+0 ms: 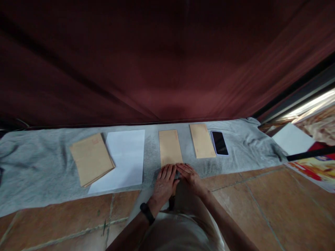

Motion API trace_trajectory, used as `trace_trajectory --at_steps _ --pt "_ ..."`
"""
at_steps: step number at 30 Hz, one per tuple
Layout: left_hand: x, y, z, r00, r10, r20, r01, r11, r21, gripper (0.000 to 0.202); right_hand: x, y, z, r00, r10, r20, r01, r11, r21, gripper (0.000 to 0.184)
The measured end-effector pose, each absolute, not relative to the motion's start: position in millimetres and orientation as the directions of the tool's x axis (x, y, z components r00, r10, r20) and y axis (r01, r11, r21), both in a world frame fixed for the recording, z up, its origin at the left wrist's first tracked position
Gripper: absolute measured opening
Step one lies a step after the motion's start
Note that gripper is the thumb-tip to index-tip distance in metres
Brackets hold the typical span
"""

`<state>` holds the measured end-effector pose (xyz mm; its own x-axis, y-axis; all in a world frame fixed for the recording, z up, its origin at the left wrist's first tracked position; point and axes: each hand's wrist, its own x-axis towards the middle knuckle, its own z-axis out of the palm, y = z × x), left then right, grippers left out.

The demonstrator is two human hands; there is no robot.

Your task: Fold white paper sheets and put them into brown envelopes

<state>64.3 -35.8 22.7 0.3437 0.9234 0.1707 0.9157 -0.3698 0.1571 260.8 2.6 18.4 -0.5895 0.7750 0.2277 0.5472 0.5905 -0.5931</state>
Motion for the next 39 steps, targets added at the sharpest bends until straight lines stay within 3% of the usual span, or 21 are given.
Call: trace_trajectory --at_steps 5,12,19,26,35,39 --pt "72 -37 19 0.337 0.922 0.190 0.929 -0.358 0.092 0.051 262 19 19 -0.495 0.826 0.268 0.489 0.520 -0.700 0.039" --pt "75 -38 6 0.302 0.921 0.246 0.934 -0.338 0.117 0.047 240 61 29 -0.783 0.601 0.162 0.462 0.735 -0.497 0.047" --pt "73 -35 4 0.318 0.907 0.277 0.923 -0.363 0.129 0.055 224 113 29 -0.848 0.518 0.109 0.455 0.820 -0.347 0.048" --pt "69 -34 7 0.354 0.895 0.272 0.915 -0.392 0.095 0.057 208 164 23 -0.836 0.535 0.119 0.499 0.833 -0.239 0.048" --pt "69 -33 4 0.344 0.876 0.337 0.912 -0.397 0.102 0.063 207 217 26 -0.702 0.709 0.070 0.687 0.700 -0.194 0.049" --pt "70 -32 -1 0.331 0.879 0.343 0.919 -0.383 0.094 0.062 213 178 27 -0.763 0.636 0.112 0.602 0.763 -0.236 0.049"
